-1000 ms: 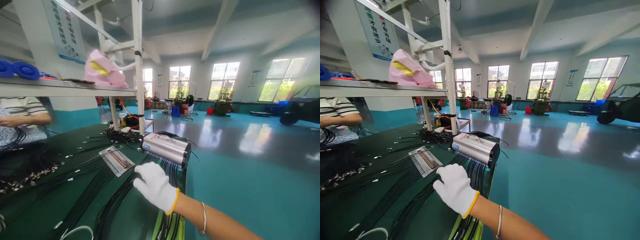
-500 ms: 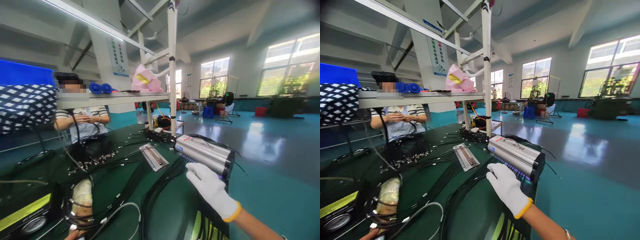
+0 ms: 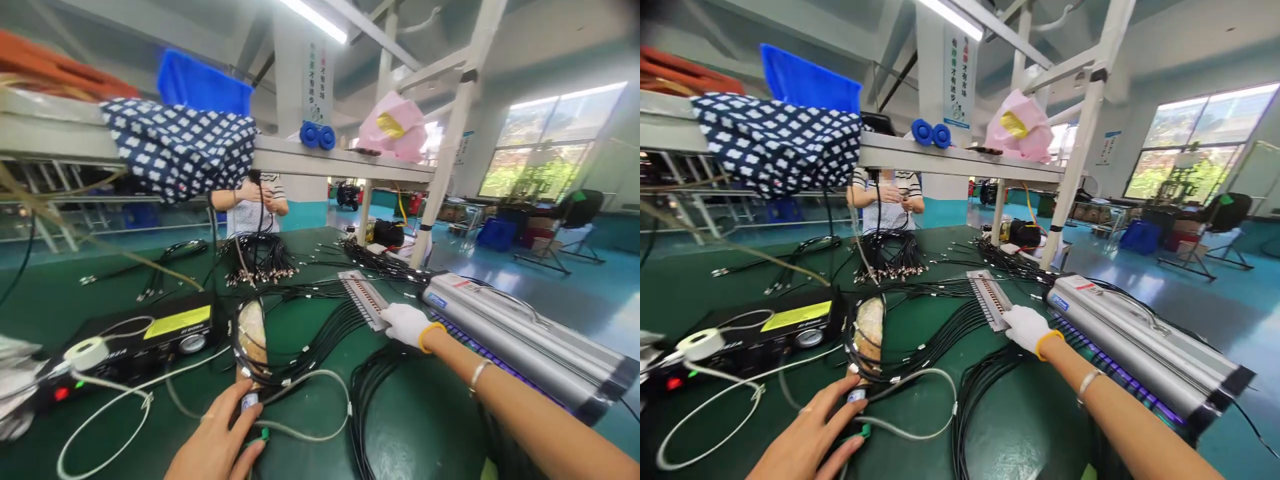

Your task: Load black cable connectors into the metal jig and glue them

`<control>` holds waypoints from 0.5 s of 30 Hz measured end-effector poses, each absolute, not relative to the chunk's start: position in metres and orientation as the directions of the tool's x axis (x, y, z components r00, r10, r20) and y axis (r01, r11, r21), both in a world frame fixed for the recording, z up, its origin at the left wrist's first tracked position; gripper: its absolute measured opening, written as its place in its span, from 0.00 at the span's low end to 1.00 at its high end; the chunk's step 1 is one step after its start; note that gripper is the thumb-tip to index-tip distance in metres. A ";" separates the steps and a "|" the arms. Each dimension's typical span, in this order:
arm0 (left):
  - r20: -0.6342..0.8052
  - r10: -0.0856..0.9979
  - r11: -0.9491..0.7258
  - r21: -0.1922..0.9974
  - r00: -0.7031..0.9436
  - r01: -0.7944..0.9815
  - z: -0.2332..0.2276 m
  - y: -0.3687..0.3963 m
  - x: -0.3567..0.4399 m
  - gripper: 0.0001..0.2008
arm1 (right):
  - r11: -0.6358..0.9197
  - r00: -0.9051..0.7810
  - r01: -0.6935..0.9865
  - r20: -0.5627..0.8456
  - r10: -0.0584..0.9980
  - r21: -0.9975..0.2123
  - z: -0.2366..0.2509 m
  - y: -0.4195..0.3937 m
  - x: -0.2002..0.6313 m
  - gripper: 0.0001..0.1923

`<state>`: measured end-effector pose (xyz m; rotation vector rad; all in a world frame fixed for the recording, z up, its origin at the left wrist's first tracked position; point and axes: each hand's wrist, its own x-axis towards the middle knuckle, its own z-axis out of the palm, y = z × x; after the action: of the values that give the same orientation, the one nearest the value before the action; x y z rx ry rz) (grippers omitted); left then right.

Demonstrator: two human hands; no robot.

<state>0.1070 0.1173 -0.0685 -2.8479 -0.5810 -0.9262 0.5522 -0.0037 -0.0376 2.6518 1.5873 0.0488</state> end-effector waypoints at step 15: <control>0.179 0.948 -0.317 0.534 0.262 0.784 0.017 0.172 0.161 0.19 | -0.388 0.392 0.920 0.162 0.906 -0.058 -0.060 -0.027 0.542 0.22</control>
<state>0.1607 0.1724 0.0172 -2.7454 -1.9771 -0.8469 0.5420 -0.0270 -0.0605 2.7334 1.8050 0.1700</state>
